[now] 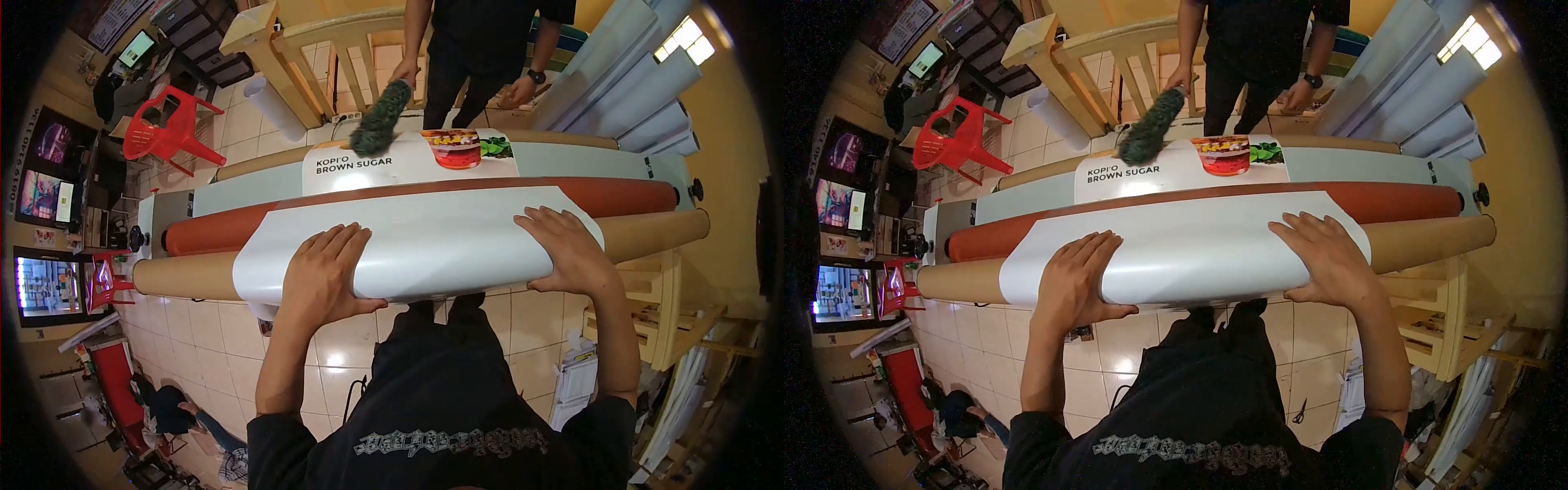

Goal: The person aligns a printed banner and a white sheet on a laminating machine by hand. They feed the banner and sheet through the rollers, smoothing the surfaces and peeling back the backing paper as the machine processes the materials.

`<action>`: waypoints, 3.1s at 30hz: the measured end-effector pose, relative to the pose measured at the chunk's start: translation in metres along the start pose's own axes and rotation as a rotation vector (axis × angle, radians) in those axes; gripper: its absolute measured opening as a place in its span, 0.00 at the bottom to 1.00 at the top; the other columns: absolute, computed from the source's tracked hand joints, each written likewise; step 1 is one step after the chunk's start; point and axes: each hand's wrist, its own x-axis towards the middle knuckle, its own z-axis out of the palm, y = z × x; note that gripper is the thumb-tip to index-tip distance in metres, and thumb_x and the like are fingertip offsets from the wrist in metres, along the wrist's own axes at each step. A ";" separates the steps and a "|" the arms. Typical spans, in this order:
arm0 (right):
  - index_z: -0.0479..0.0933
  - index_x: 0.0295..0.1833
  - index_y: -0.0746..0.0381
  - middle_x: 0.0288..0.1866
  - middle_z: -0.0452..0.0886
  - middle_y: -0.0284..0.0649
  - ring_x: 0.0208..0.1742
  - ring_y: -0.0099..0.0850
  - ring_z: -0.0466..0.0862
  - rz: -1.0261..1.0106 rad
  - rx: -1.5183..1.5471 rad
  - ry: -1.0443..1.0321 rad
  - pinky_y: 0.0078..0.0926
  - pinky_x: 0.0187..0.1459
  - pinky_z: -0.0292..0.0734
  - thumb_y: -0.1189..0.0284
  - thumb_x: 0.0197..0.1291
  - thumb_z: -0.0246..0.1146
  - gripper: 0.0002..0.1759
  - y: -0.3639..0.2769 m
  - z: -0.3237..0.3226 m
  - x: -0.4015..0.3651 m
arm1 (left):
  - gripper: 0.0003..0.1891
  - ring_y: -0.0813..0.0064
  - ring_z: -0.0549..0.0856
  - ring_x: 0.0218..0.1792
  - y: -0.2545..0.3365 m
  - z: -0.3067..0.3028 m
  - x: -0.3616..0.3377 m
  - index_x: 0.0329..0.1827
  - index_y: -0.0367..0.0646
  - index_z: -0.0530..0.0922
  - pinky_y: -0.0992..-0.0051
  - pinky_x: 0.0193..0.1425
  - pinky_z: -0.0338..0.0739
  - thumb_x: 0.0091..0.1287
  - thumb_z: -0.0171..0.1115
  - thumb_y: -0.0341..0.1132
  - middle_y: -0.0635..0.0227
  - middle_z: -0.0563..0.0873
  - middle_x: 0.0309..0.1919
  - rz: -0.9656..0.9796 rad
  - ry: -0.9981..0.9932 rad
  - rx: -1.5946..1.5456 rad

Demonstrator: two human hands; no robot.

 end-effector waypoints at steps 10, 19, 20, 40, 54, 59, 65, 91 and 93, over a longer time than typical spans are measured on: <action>0.63 0.74 0.52 0.73 0.68 0.44 0.73 0.46 0.68 0.009 -0.150 0.287 0.54 0.74 0.58 0.62 0.35 0.81 0.56 -0.014 0.025 -0.017 | 0.53 0.59 0.78 0.64 0.011 0.013 -0.015 0.68 0.46 0.71 0.57 0.70 0.70 0.35 0.84 0.55 0.60 0.80 0.62 -0.014 0.122 0.085; 0.61 0.75 0.50 0.72 0.68 0.42 0.73 0.47 0.67 0.020 -0.218 0.447 0.58 0.74 0.57 0.66 0.31 0.84 0.60 -0.015 0.049 -0.021 | 0.53 0.59 0.76 0.67 0.012 0.029 -0.030 0.70 0.49 0.71 0.55 0.73 0.66 0.35 0.86 0.49 0.61 0.78 0.65 -0.026 0.228 0.086; 0.61 0.75 0.50 0.72 0.68 0.43 0.73 0.47 0.67 0.018 -0.239 0.487 0.59 0.73 0.56 0.66 0.31 0.84 0.60 -0.013 0.053 -0.021 | 0.53 0.59 0.76 0.67 0.012 0.029 -0.032 0.70 0.49 0.71 0.55 0.73 0.66 0.35 0.86 0.49 0.61 0.78 0.65 -0.032 0.227 0.091; 0.62 0.76 0.50 0.79 0.59 0.47 0.80 0.52 0.56 0.018 -0.197 0.524 0.65 0.76 0.46 0.57 0.48 0.77 0.49 -0.019 0.079 -0.048 | 0.40 0.57 0.68 0.74 0.018 0.043 -0.062 0.72 0.49 0.71 0.54 0.78 0.57 0.61 0.68 0.60 0.59 0.71 0.73 -0.038 0.251 0.077; 0.73 0.63 0.60 0.60 0.79 0.43 0.59 0.45 0.77 0.086 0.015 0.088 0.43 0.62 0.71 0.63 0.35 0.81 0.45 -0.031 -0.038 -0.004 | 0.37 0.54 0.82 0.57 -0.015 -0.046 0.000 0.65 0.47 0.78 0.60 0.60 0.78 0.50 0.80 0.46 0.56 0.83 0.58 -0.047 -0.094 -0.249; 0.65 0.73 0.60 0.72 0.68 0.46 0.73 0.50 0.66 -0.023 -0.100 0.043 0.46 0.73 0.62 0.61 0.25 0.84 0.61 -0.024 -0.053 0.022 | 0.50 0.53 0.78 0.64 -0.038 -0.039 0.015 0.67 0.44 0.75 0.58 0.69 0.72 0.39 0.81 0.59 0.54 0.80 0.62 0.019 -0.077 -0.144; 0.56 0.79 0.58 0.80 0.57 0.49 0.79 0.53 0.57 -0.034 -0.199 -0.149 0.48 0.78 0.55 0.53 0.18 0.85 0.75 -0.014 -0.047 0.040 | 0.59 0.52 0.74 0.69 -0.044 -0.030 0.013 0.68 0.39 0.74 0.57 0.73 0.68 0.33 0.78 0.70 0.51 0.76 0.67 -0.021 -0.131 -0.094; 0.61 0.77 0.54 0.78 0.63 0.49 0.77 0.51 0.63 -0.063 -0.038 -0.088 0.48 0.77 0.58 0.56 0.26 0.84 0.66 -0.011 -0.004 0.020 | 0.56 0.51 0.76 0.67 -0.033 -0.011 -0.012 0.68 0.42 0.73 0.56 0.71 0.70 0.34 0.79 0.66 0.52 0.78 0.65 -0.058 -0.060 -0.014; 0.62 0.76 0.51 0.77 0.65 0.47 0.76 0.50 0.65 -0.062 -0.054 -0.020 0.51 0.76 0.60 0.57 0.30 0.83 0.62 -0.012 0.000 0.017 | 0.55 0.52 0.77 0.66 -0.031 -0.009 -0.014 0.67 0.43 0.74 0.56 0.70 0.71 0.34 0.79 0.66 0.53 0.79 0.64 -0.057 -0.051 -0.013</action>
